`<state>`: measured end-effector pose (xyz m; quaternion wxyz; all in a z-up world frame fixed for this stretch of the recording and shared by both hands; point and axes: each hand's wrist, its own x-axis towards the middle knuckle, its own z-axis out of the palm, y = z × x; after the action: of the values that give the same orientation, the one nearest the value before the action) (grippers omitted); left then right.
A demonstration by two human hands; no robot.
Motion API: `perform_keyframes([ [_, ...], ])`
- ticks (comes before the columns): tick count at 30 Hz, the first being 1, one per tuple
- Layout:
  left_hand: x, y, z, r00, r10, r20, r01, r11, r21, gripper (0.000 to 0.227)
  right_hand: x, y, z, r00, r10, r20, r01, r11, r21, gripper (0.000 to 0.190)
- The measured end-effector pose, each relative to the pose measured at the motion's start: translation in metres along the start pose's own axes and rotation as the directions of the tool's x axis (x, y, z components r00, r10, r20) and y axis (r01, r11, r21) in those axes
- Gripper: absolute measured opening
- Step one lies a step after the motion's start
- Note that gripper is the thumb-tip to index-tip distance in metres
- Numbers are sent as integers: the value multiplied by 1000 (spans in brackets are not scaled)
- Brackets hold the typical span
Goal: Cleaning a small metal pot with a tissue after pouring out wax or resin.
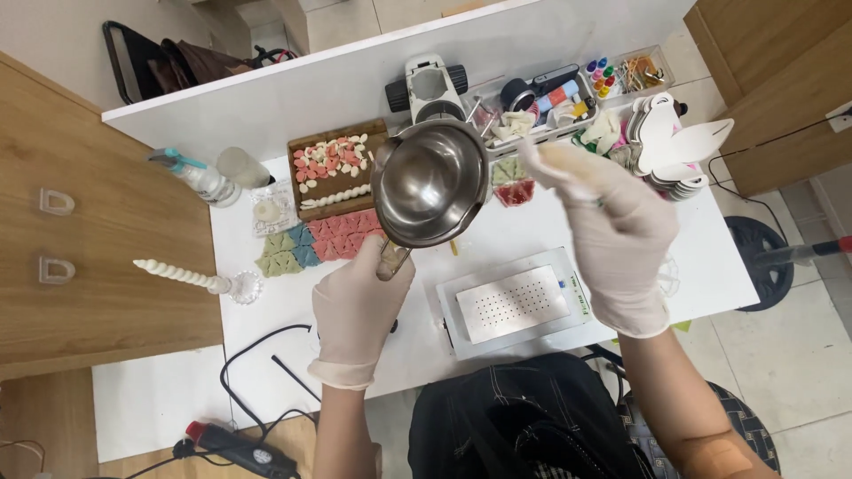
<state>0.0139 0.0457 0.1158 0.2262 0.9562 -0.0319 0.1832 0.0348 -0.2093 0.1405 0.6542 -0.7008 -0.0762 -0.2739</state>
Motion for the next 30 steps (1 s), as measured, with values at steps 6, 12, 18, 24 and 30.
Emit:
perform_keyframes([
  [6, -1, 5, -10, 976, 208, -61, -200, 973, 114, 25, 13, -3, 26, 611, -389, 689, 783, 421, -457, 42],
  [12, -4, -1, -7, 944, 281, -174, -236, 942, 240, 27, -1, -2, 43, 564, -266, 782, 785, 468, -406, 53],
  [18, 5, 3, -11, 967, 196, -166, -192, 981, 43, 24, -30, 22, 57, 671, -401, 623, 643, 733, -221, 49],
  [24, 3, -2, -28, 996, 81, -36, -83, 995, -54, 22, -25, 15, 37, 513, -508, 692, 779, 614, -127, 52],
  [30, 5, -8, -32, 995, 93, -21, -95, 992, -87, 19, -12, 15, 4, 328, -437, 838, 889, 443, -117, 57],
])
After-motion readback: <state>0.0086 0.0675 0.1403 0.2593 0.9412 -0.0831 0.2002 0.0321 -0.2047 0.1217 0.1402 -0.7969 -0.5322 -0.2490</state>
